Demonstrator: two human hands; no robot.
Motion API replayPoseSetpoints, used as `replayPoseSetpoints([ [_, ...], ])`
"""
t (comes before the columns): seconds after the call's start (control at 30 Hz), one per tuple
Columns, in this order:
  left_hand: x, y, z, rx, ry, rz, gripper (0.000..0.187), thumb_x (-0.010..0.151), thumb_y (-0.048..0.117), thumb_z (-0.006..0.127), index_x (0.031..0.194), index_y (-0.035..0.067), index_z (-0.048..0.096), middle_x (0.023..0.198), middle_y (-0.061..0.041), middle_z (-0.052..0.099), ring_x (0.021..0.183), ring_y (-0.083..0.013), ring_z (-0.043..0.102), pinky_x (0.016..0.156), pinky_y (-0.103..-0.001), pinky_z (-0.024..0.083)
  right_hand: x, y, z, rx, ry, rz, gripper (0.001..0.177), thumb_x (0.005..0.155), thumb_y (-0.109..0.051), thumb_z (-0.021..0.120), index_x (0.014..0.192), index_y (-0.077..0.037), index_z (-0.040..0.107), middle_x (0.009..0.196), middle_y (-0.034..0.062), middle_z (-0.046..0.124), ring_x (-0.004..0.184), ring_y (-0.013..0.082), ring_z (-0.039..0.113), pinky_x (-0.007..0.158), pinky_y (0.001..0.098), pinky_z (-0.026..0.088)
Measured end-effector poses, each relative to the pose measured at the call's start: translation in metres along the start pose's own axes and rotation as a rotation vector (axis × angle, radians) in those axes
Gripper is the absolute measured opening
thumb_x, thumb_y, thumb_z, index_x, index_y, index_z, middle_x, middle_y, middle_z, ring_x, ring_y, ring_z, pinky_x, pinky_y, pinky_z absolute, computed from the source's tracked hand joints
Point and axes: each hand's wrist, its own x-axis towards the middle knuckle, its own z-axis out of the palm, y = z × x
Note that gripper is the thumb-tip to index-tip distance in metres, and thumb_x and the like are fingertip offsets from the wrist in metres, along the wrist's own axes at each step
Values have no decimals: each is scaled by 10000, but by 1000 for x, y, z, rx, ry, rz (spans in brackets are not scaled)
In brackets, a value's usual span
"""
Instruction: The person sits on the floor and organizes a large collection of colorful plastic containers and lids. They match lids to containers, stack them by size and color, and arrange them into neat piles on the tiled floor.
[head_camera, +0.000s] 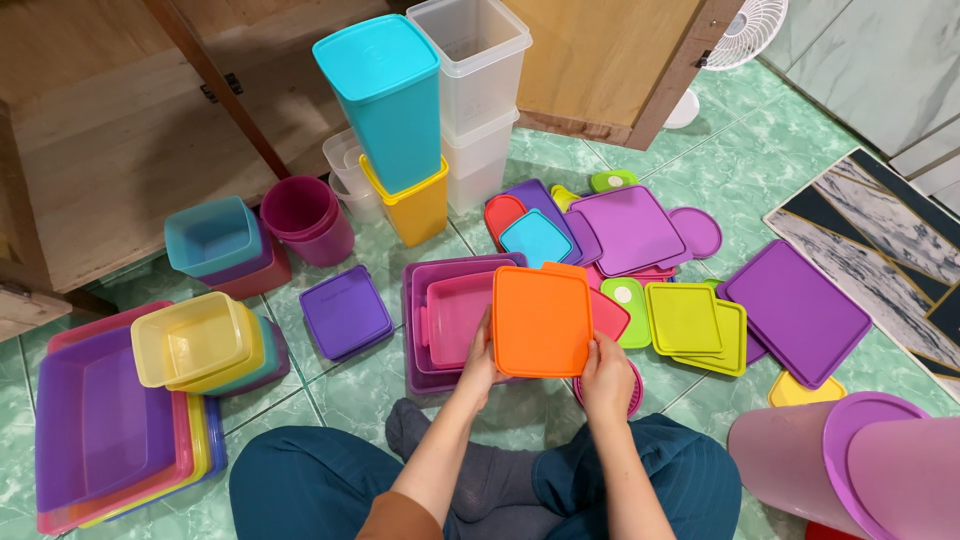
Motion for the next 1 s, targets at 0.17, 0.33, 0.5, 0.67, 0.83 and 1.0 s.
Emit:
replayPoseSetpoints([
  [0.17,3,-4,-1,61,-10,131,774,978,506,624,1637,231,327,1573,-103,523,1355,-234,591,975,-392,575,-3,0,5,-9,9,20,217,988,-163,593,1135,-44,698,1029,219,716,906,417,688,752,489,548],
  [0.33,-4,17,1,88,32,-192,798,896,573,540,1607,338,262,1417,-47,595,1107,-220,704,806,-413,618,0,11,17,78,-48,53,225,1034,-158,561,1175,-25,676,1099,246,693,968,443,661,781,507,530],
  [0.5,-7,17,4,81,49,-106,790,882,518,576,1602,327,313,1351,-99,639,1066,-228,700,769,-387,606,-1,15,15,138,-90,120,218,1032,-188,573,1127,-33,692,986,227,678,925,419,655,790,485,522],
  [0.67,5,-4,4,172,121,233,672,978,457,610,1581,242,406,1525,-96,562,1343,-236,579,1013,-360,509,1,10,6,64,56,-78,164,995,-107,607,1074,11,689,940,218,641,884,418,625,778,463,507],
  [0.83,10,-4,-4,223,108,-107,714,952,574,469,1614,383,279,1568,-29,456,1367,-240,508,925,-419,539,17,24,-7,323,178,-69,131,1032,-65,579,1079,20,668,934,171,645,869,329,631,815,383,502],
  [1.0,2,14,-16,165,-21,-146,738,932,635,437,1601,426,205,1642,48,352,1336,-228,529,801,-388,549,64,54,-17,388,-46,-157,130,1004,-61,593,1081,9,670,952,152,659,891,309,643,815,350,496],
])
